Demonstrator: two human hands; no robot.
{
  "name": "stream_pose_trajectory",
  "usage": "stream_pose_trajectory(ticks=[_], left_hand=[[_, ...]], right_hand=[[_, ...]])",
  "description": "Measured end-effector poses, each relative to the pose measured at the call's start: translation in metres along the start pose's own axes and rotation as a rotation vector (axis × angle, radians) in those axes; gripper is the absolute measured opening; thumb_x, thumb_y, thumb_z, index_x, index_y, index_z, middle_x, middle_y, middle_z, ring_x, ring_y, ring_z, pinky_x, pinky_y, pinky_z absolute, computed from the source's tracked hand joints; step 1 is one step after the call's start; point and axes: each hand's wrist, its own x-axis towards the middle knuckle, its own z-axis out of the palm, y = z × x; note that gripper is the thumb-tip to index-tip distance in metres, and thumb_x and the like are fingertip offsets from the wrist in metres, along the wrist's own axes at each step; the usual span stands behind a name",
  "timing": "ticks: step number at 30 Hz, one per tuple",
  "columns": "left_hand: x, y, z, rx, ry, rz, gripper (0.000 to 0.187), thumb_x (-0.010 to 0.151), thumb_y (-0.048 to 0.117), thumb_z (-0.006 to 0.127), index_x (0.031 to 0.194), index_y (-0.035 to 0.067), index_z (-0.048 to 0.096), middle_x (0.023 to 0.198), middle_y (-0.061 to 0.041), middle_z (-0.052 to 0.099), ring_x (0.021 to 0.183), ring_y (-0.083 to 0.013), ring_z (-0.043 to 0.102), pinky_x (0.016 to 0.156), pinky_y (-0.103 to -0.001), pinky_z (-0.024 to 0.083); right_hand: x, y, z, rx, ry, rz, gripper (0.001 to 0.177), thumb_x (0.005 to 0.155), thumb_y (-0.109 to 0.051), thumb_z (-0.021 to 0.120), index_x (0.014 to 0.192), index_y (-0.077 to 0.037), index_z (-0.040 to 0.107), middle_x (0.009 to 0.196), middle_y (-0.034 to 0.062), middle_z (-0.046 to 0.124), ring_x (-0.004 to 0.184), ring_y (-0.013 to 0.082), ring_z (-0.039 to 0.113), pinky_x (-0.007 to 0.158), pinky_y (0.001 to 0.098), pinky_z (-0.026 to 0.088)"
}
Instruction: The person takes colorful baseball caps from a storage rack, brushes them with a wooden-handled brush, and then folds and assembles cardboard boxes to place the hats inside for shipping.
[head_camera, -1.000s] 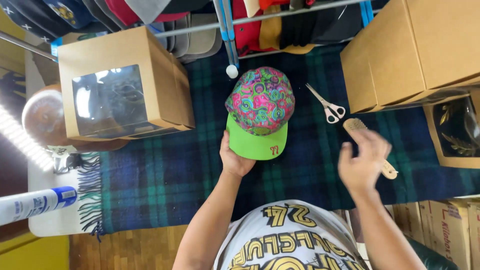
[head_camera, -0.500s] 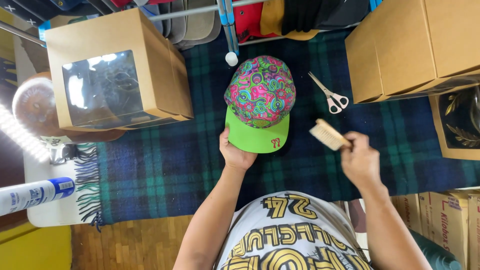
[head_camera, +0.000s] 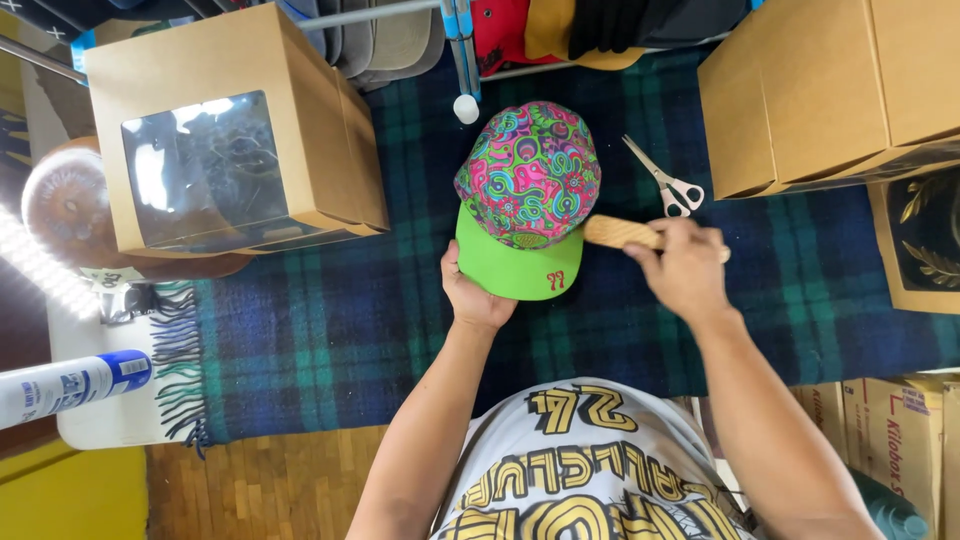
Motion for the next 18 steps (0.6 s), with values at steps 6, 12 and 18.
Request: stream_pose_trajectory(ticks=[6,12,18], left_hand=[[0.007,0.000,-0.012,-0.006,0.005,-0.003,0.056,0.085,0.056,0.064,0.123,0.016,0.073,0.118,-0.016,0.074,0.104,-0.0384,0.071,0.101,-0.051,0.055],[0.007,0.000,-0.005,0.055,-0.016,0.020,0.059,0.088,0.062,0.059,0.123,0.018,0.075,0.118,-0.013,0.075,0.105,-0.0345,0.072,0.102,-0.048,0.054],[-0.021,-0.017,0.005,0.151,0.032,0.043,0.058,0.093,0.069,0.053,0.114,0.021,0.078,0.112,-0.006,0.078,0.098,-0.0247,0.074,0.101,-0.039,0.055]], right_hand=[[0.024,-0.019,-0.012,0.210,0.033,-0.080,0.051,0.086,-0.059,0.079,0.105,-0.014,0.067,0.092,0.0017,0.076,0.089,0.0245,0.070,0.090,0.0399,0.046],[0.029,-0.139,-0.028,0.150,0.006,-0.070,0.044,0.096,-0.064,0.059,0.111,-0.023,0.064,0.086,-0.0031,0.070,0.077,0.0202,0.070,0.070,0.0406,0.052],[0.044,-0.202,-0.028,0.253,-0.267,0.073,0.029,0.103,-0.044,0.053,0.117,-0.019,0.054,0.079,0.0067,0.063,0.073,0.0346,0.071,0.063,0.0493,0.056]])
